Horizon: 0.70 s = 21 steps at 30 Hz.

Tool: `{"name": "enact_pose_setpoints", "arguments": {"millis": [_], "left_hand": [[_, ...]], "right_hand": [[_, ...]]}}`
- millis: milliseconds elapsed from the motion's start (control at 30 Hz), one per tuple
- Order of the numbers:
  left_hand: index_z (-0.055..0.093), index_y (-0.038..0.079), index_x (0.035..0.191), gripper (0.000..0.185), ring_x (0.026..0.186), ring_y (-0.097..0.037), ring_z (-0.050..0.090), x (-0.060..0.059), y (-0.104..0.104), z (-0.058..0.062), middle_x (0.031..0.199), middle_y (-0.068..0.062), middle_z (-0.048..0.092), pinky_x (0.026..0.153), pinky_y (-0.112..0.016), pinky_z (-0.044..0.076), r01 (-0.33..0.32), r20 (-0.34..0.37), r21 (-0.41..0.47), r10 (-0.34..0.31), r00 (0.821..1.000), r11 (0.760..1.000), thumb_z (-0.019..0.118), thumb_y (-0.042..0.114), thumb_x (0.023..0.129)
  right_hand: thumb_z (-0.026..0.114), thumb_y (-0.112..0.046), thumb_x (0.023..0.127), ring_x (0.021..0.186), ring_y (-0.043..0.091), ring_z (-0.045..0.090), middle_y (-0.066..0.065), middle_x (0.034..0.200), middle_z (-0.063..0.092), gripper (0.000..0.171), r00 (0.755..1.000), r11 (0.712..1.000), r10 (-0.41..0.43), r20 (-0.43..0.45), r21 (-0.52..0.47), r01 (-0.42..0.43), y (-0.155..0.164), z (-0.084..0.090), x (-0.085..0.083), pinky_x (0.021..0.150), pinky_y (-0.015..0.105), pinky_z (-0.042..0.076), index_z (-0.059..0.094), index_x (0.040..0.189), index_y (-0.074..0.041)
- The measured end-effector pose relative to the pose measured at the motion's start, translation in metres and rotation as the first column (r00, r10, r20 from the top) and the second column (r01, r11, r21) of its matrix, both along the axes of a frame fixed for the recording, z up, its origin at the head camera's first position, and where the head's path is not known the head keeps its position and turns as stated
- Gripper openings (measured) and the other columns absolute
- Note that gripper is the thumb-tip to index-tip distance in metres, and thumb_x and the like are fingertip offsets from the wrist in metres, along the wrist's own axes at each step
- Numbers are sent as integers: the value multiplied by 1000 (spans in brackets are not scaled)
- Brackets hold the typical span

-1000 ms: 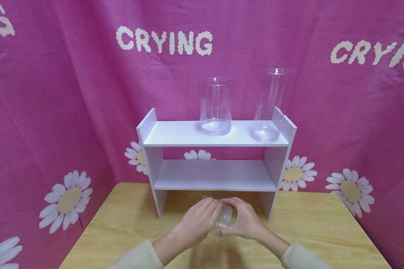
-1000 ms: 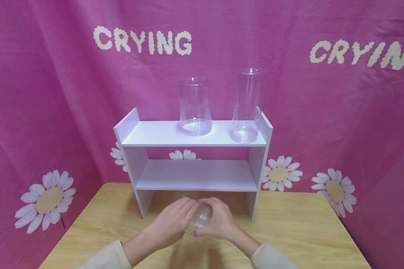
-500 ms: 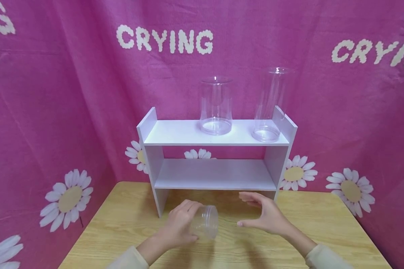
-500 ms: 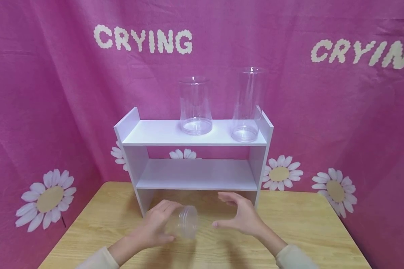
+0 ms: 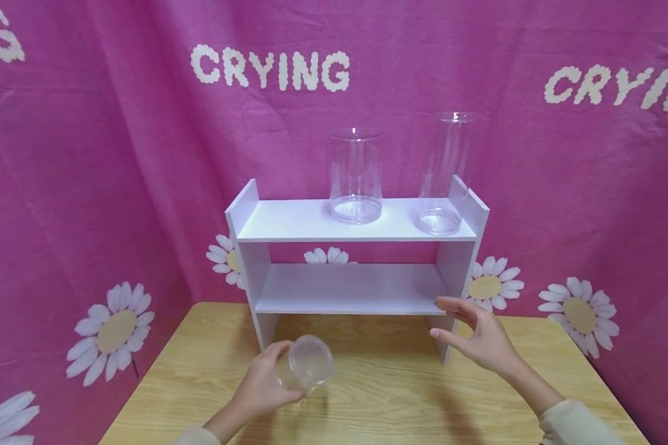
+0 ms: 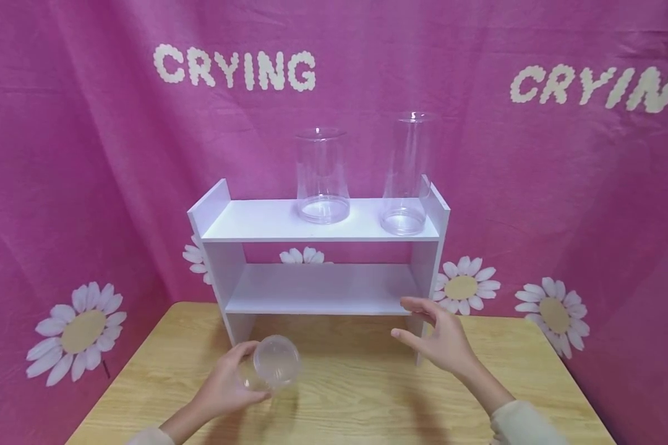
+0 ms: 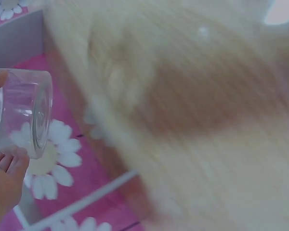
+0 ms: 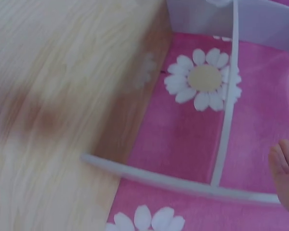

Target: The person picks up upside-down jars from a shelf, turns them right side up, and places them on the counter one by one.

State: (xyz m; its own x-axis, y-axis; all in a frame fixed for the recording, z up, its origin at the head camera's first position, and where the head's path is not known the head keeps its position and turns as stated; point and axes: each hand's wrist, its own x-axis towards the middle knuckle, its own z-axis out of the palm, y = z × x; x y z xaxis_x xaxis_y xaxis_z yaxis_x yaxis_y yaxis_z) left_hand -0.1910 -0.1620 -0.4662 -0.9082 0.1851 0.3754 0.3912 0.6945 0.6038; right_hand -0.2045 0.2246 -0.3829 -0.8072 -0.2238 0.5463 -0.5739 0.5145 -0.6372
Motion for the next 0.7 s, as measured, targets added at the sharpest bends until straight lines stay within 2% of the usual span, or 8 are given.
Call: {"name": "enact_pose_setpoints", "arguments": {"millis": [33, 100, 200, 267, 467, 700], "left_hand": [[57, 6, 120, 81, 106, -23, 63, 0, -4, -3, 112, -3, 65, 92, -45, 56, -11, 16, 31, 10, 1000, 999, 94, 20, 49], [58, 6, 118, 80, 105, -22, 64, 1, -10, -9, 110, -2, 65, 92, -44, 56, -21, 26, 77, 19, 999, 997, 94, 18, 48], [59, 5, 116, 78, 103, -24, 64, 0, -19, -16, 108, -1, 65, 94, -41, 56, -4, 16, 104, 2, 1000, 995, 94, 17, 47], [59, 4, 115, 78, 103, -24, 65, -1, -24, -21, 108, -1, 65, 94, -39, 56, 11, 7, 110, -12, 1000, 994, 95, 16, 46], [58, -1, 115, 81, 101, -29, 64, -1, -35, -32, 108, -7, 65, 91, -39, 58, 17, 26, 95, -19, 999, 995, 95, 17, 46], [56, -4, 115, 82, 100, -28, 64, -2, -39, -41, 106, -10, 64, 92, -40, 57, 13, 82, 119, -22, 996, 993, 94, 18, 45]], "right_hand": [[78, -5, 77, 106, -13, 55, 19, 115, 66, 48, 1000, 1000, -4, -20, -9, 4, 3, 1, -1, 93, 1, 44, 60, 120, 5], [77, -2, 77, 105, -16, 54, 7, 116, 67, 47, 998, 1000, -19, -52, -21, 18, 9, 3, -2, 92, 0, 43, 60, 120, 5], [77, 0, 76, 106, -18, 53, -16, 117, 62, 49, 996, 998, -54, -71, -42, 51, 18, 7, -4, 90, -1, 43, 60, 122, 3], [77, 0, 76, 105, -19, 53, -26, 115, 58, 50, 995, 996, -69, -78, -53, 65, 24, 9, -5, 89, -2, 43, 60, 123, 2], [78, 3, 74, 105, -19, 55, -30, 113, 59, 52, 993, 993, -85, -86, -91, 77, 34, 14, -8, 86, -2, 44, 60, 122, 2], [77, 4, 74, 101, -20, 56, -36, 107, 58, 49, 993, 986, -106, -43, -130, 99, 42, 20, -10, 77, 2, 51, 60, 119, 7]]}}
